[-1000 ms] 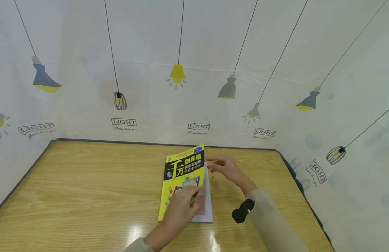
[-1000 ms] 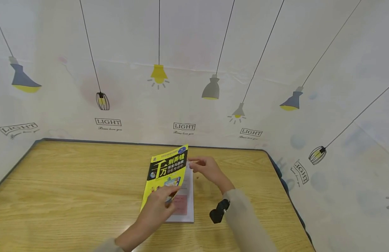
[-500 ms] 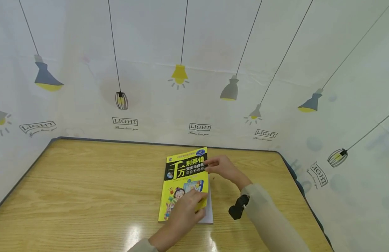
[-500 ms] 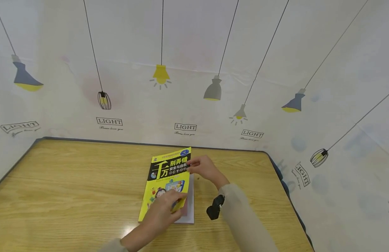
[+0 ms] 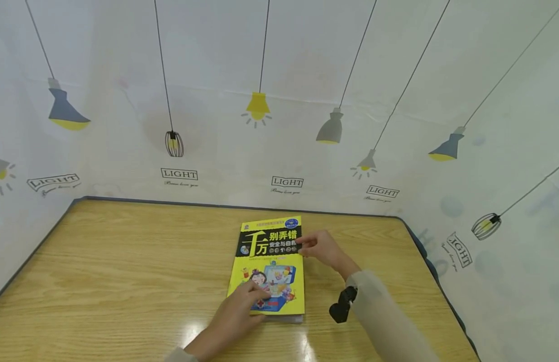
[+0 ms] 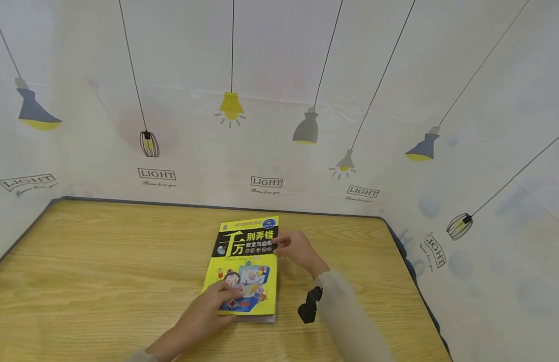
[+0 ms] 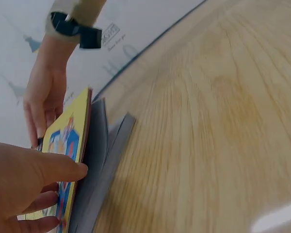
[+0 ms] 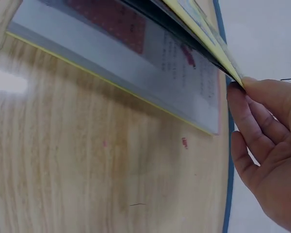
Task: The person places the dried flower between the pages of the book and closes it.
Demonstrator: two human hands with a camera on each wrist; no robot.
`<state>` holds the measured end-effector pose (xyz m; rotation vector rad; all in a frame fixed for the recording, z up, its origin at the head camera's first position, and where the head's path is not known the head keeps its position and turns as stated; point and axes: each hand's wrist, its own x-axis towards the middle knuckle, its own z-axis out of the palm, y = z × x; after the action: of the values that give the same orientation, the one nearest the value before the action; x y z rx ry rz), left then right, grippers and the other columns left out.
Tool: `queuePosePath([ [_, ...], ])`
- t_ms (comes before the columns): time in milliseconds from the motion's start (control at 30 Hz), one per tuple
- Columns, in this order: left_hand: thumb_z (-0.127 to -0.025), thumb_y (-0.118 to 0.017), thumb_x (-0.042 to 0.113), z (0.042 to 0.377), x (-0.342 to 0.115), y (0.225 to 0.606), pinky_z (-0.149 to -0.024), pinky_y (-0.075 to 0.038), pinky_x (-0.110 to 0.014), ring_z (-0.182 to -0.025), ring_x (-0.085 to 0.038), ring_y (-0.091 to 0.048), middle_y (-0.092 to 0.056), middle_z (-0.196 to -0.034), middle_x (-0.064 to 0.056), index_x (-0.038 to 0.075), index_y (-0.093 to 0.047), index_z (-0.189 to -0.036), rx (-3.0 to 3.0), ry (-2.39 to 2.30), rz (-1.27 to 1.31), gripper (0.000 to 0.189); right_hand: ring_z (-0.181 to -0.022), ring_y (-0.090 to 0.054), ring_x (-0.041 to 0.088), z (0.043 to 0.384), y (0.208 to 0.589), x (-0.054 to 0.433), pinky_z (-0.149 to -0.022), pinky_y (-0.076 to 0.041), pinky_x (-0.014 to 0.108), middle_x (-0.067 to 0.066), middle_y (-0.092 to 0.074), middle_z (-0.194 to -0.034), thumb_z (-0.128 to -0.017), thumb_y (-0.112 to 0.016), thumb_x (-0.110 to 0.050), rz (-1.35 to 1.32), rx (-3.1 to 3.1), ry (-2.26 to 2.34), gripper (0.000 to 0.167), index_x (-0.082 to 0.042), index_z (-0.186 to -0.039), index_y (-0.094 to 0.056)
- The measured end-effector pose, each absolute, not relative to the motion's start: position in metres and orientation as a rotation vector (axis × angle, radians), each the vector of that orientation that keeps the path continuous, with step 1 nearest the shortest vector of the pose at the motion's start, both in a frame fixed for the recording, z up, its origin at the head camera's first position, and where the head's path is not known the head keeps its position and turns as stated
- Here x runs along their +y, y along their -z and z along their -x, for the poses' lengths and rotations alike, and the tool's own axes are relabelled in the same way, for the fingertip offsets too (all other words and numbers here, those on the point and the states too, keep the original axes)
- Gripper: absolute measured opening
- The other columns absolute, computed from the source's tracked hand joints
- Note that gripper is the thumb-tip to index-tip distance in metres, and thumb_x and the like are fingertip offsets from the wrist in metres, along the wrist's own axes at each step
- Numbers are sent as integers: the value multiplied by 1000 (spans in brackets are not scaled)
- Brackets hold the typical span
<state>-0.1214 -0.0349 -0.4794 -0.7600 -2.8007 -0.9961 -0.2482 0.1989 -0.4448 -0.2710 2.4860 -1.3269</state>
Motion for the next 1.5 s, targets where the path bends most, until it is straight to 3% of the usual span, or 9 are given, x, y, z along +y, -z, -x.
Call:
queuePosePath([
  [200,-67,-81,16,124,-57,488,-64,-44,-25,-80,-10,-45,-49,-93,4,8,-69,-106,-2860,951,721,41,-80,-56,16,248,459,197,-69,-48,34,6,-61,-88,-82,-66,-1,181,2595,1279,24,-3,-105,-68],
  [667,-66,-81,14,126,-62,493,-57,-39,-22,-73,-8,-44,-47,-87,5,7,-71,-103,-2850,885,765,38,-85,-55,17,238,494,190,-73,-47,32,6,-64,-96,-83,-66,-3,-24,2719,1288,22,-6,-104,-70],
  [900,-64,-82,17,128,-62,496,-57,-41,-22,-74,-8,-47,-48,-87,5,8,-72,-101,-2817,884,781,39,-86,-58,20,231,498,185,-72,-48,33,11,-64,-101,-83,-65,-3,-9,2786,1283,24,-2,-107,-67],
  [1300,-71,-77,24,133,-69,498,-68,-43,-24,-78,-5,-44,-46,-90,8,9,-69,-105,-2890,990,799,38,-79,-57,16,231,498,197,-70,-47,32,4,-63,-87,-82,-68,-7,33,2727,1334,24,-3,-106,-68],
  [1500,-80,-71,30,136,-73,493,-64,-42,-23,-73,-6,-45,-49,-87,8,13,-70,-99,-2840,1068,793,26,-79,-56,18,232,482,199,-70,-47,33,4,-62,-86,-82,-68,-9,10,2699,1420,21,-5,-103,-69],
])
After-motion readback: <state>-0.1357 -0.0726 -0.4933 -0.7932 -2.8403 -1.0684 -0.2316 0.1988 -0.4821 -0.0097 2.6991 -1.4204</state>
